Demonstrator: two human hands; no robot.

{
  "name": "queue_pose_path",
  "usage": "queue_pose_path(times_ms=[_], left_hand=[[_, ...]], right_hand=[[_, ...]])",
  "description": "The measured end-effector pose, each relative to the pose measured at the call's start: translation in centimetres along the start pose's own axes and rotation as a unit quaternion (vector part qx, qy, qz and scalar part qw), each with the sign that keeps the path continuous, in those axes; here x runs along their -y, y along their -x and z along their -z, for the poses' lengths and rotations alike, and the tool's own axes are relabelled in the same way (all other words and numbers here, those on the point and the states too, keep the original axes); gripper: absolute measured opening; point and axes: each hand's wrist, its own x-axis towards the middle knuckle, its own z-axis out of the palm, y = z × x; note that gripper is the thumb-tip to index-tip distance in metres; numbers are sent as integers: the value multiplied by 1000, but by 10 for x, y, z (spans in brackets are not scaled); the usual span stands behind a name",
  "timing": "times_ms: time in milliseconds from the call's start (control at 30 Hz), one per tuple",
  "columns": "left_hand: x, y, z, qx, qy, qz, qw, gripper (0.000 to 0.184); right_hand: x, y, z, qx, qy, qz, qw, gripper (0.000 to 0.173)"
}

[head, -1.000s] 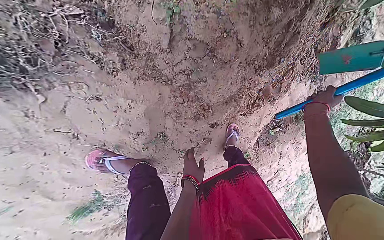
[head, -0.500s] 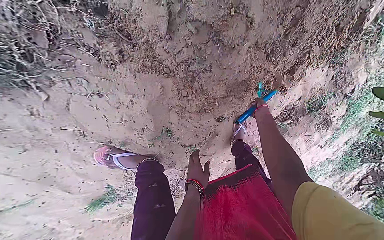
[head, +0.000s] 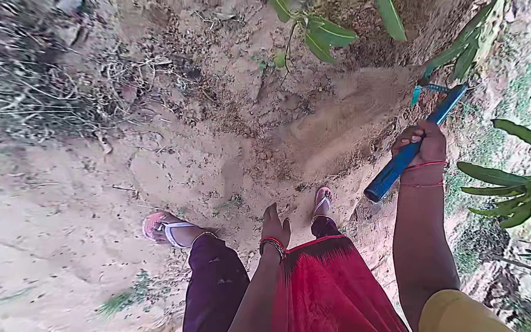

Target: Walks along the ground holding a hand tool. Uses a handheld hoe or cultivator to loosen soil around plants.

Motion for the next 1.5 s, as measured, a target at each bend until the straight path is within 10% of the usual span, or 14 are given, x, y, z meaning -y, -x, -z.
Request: queue_pose_path(times_ms=[133, 233, 333, 500, 667, 800, 1033, 1267, 1500], left_hand=[[5, 3, 3, -4, 6, 2, 1000, 68], [10, 5, 2, -4, 11, -6, 1000, 68], [15, 8, -1, 3, 11, -1, 1000, 68], [19, 11, -2, 10, 24, -2, 1000, 67], [22, 14, 2, 33, 42, 7, 999, 67], [29, 20, 4, 54, 44, 5, 998, 67], [32, 21, 10, 42, 66, 2, 997, 65], [20, 22, 20, 55, 66, -4, 996, 67], [12, 19, 23, 47, 59, -5, 997, 67]], right_hand=[[6, -69, -60, -68, 77, 274, 956, 7], [26, -127, -74, -143, 302, 417, 845, 53], [58, -149, -72, -192, 431, 434, 767, 59], [34, -113, -18, -193, 312, 358, 859, 57], [-64, -71, 63, -274, 144, 187, 932, 12], [-174, -83, 104, -279, 94, 5, 956, 21], [-341, 26, -55, -153, 42, -275, 948, 15], [-276, 21, -55, -104, 94, -245, 960, 21], [-98, 62, -28, -11, 43, -87, 995, 34]])
